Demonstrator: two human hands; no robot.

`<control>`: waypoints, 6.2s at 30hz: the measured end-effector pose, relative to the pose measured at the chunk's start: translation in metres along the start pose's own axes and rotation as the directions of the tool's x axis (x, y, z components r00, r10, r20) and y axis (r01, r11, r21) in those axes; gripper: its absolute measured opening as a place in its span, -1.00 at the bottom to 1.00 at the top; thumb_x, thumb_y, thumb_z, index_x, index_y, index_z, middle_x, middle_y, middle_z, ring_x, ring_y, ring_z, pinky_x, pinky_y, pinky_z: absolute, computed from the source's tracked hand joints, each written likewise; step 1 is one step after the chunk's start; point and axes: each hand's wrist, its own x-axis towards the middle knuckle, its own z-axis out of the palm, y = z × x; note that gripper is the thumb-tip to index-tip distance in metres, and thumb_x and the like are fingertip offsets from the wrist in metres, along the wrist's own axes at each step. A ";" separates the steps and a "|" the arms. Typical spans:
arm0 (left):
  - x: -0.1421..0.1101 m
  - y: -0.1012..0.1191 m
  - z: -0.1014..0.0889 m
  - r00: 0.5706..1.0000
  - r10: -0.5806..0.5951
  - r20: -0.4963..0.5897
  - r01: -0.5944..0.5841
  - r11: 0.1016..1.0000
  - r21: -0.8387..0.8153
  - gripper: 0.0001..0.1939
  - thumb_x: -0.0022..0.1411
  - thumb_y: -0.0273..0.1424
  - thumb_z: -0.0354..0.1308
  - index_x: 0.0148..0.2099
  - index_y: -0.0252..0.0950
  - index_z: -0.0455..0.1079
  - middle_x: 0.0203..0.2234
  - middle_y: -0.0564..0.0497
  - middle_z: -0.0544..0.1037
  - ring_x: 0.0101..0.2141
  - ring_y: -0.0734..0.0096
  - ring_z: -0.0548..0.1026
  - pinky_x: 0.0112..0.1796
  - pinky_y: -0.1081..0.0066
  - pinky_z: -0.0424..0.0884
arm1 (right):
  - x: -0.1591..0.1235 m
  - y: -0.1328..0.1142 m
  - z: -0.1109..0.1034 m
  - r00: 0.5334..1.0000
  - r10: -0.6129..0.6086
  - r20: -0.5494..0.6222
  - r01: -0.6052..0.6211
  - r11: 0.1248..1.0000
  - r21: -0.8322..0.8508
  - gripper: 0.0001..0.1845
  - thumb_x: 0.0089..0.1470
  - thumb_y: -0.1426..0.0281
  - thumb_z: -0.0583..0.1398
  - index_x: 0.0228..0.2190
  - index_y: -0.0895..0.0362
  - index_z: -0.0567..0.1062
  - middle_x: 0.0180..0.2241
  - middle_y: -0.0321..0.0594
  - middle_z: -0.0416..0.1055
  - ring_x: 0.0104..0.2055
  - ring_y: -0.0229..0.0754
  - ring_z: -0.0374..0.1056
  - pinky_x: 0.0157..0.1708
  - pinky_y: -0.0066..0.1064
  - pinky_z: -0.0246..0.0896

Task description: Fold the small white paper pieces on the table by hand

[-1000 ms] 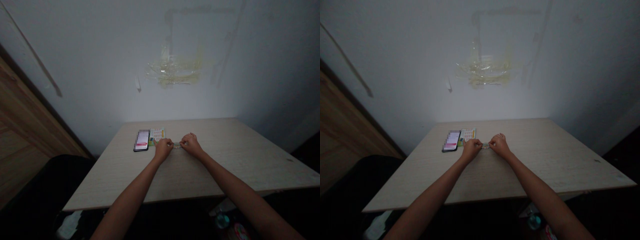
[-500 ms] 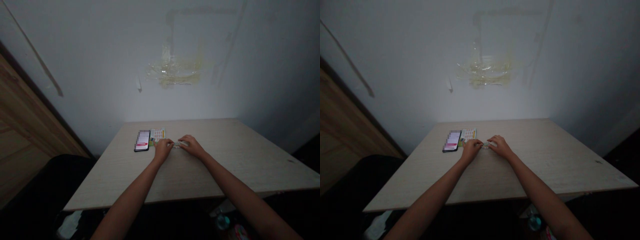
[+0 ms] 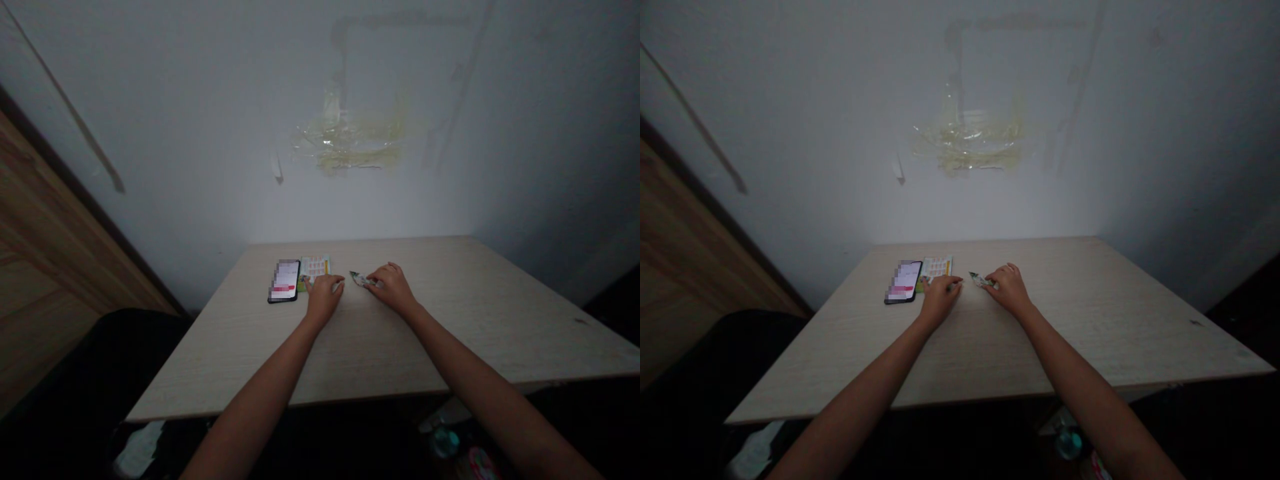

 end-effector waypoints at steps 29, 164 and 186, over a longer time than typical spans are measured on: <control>-0.002 0.000 -0.002 0.997 -0.011 0.073 0.009 1.000 0.023 -0.78 0.29 -0.36 0.08 -0.12 -0.13 0.55 -0.07 -0.07 0.55 0.04 0.11 0.42 0.23 -0.31 -0.31 | -0.008 0.036 -0.010 0.924 0.342 -0.171 -0.382 0.828 -0.410 -0.67 0.22 0.20 0.11 -0.30 0.10 0.60 -0.29 0.02 0.55 -0.18 0.03 0.33 -0.03 -0.06 -0.07; 0.002 -0.010 0.000 0.997 0.037 0.066 -0.060 0.922 0.383 -0.64 0.40 -0.18 -0.07 0.07 -0.16 0.43 0.15 -0.09 0.44 0.15 0.04 0.30 0.14 -0.08 0.10 | -0.001 0.010 0.013 0.978 -0.035 0.205 -0.027 0.956 0.291 -0.74 0.13 0.31 0.24 -0.14 0.10 0.60 -0.06 -0.06 0.44 0.01 -0.06 0.40 0.09 -0.19 0.27; 0.004 -0.012 -0.005 0.913 0.225 0.340 -0.279 0.953 0.120 -0.64 0.18 -0.07 0.23 0.01 -0.01 0.50 0.07 0.00 0.52 0.18 0.03 0.27 0.19 -0.41 -0.32 | -0.004 0.021 0.017 0.939 -0.097 0.329 -0.032 0.930 0.366 -0.44 -0.04 0.19 0.37 0.02 0.05 0.53 0.16 -0.04 0.36 0.22 0.04 0.25 0.26 -0.03 0.09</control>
